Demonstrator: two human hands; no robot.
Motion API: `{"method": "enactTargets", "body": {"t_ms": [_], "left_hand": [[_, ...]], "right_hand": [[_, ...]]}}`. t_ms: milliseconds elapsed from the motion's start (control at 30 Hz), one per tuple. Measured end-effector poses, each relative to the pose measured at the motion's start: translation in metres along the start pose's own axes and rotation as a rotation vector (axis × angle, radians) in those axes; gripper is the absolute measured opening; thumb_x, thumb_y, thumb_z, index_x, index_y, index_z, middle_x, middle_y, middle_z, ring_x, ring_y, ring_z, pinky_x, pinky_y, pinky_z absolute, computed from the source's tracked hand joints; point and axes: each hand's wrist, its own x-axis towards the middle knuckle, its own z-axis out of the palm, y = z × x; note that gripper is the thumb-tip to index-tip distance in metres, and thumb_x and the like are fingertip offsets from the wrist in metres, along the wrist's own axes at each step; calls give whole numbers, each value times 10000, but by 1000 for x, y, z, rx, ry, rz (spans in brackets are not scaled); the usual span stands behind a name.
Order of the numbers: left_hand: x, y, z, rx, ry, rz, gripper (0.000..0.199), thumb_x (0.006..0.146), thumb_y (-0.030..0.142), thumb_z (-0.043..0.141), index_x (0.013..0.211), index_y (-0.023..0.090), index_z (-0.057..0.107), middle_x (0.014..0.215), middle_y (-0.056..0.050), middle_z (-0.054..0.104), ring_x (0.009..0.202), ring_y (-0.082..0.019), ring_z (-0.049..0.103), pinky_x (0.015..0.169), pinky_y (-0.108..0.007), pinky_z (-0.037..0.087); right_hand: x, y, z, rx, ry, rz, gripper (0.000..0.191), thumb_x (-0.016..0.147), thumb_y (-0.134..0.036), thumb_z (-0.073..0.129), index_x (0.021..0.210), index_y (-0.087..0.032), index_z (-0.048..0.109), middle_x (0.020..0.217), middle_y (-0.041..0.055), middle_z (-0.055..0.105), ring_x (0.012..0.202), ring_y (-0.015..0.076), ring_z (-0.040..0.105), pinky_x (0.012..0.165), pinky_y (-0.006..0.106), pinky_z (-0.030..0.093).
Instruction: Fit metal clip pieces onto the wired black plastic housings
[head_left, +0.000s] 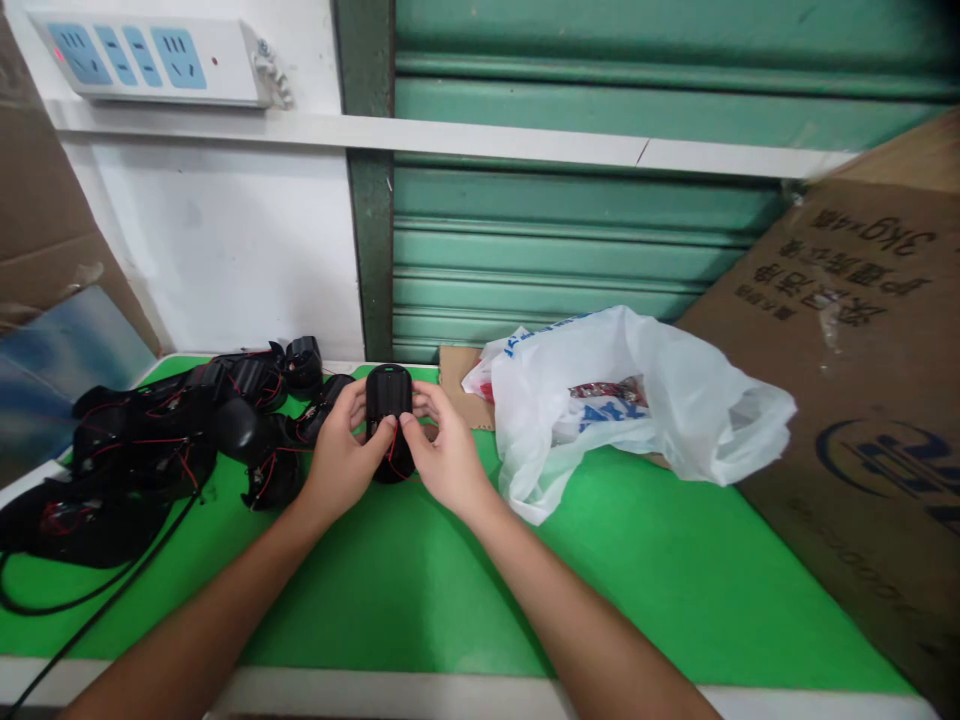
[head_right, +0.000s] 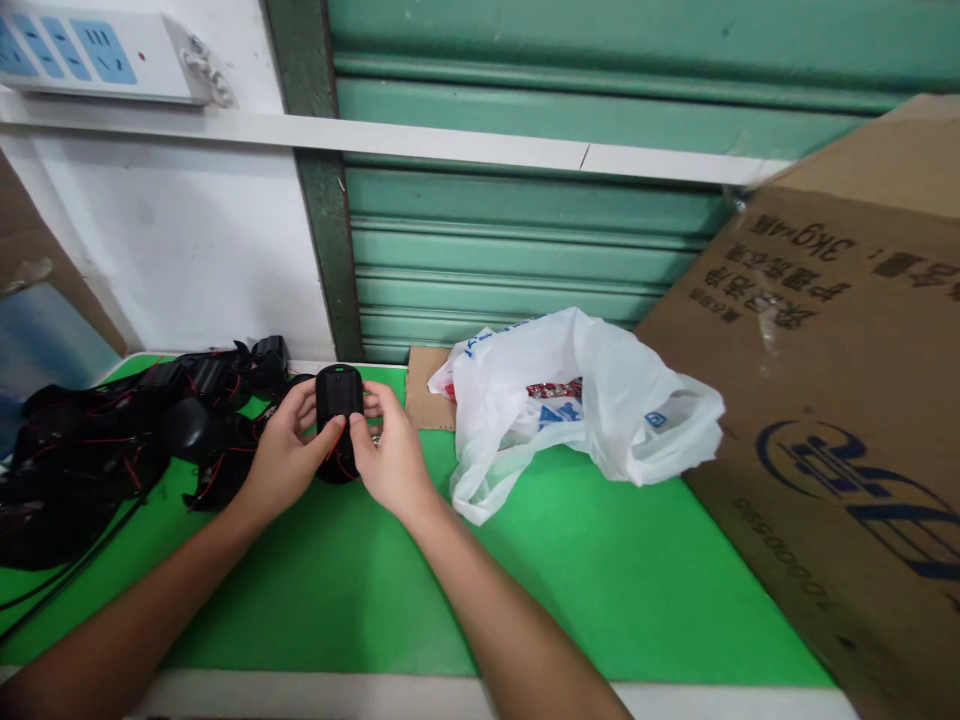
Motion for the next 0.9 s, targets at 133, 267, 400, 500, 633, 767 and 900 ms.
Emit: {"method": "enactTargets", "body": {"t_ms": [133,267,400,500,633,767,900], "left_hand": [[-1,-2,2,21,11,12,468,868,300,690,1295,171,547,1317,-152,676,1230,-262,671,1098,-455,520],[-1,-5,3,36,11,54,452,860,281,679,1279,165,555,1291,-149,685,1212,-258,676,1094,-449,519],[-2,-4,4,49,9,83,433,861,243,658,1277,168,562,1265,-135,701,1197,-250,681,1088,-436,520],[-4,-2,5,73,-7,88,438,867,223,645,1292,164,554,1262,-140,705,1190,-253,682,1067,-434,535],[-6,-2,5,87,-8,92,444,865,210,644,1300,180,559,1284,-128,700,1184,-249,685,1053,-426,548],[-5,-1,5,65,3,71,469,848,208,655,1306,174,562,1274,-128,705,1189,-249,686,1056,-421,546],[-2,2,2,-27,-6,2,488,819,215,652,1299,161,585,1322,-142,690,1220,-266,677,1086,-427,522]], "right_hand": [[0,2,1,-17,4,5,337,910,-268,561,1245,-230,551,1116,94,721,1046,237,682,957,438,555],[0,4,1,-10,11,2,318,897,-276,582,1210,-227,562,1078,81,723,1032,229,681,950,412,556],[-2,6,1,-28,11,10,309,904,-295,589,1204,-227,563,1088,81,712,966,211,676,948,398,551],[-3,6,1,-40,19,17,305,911,-305,579,1204,-222,563,1085,88,699,979,215,673,945,395,548],[-5,6,2,-30,26,17,300,913,-288,582,1207,-235,554,1088,80,698,1025,221,673,969,399,542],[-4,5,2,-36,28,15,296,905,-294,593,1193,-235,557,1072,79,698,1023,224,672,960,404,546],[-1,1,-2,31,8,0,279,893,-317,617,1155,-242,559,1034,67,710,963,208,674,879,378,562]]}}
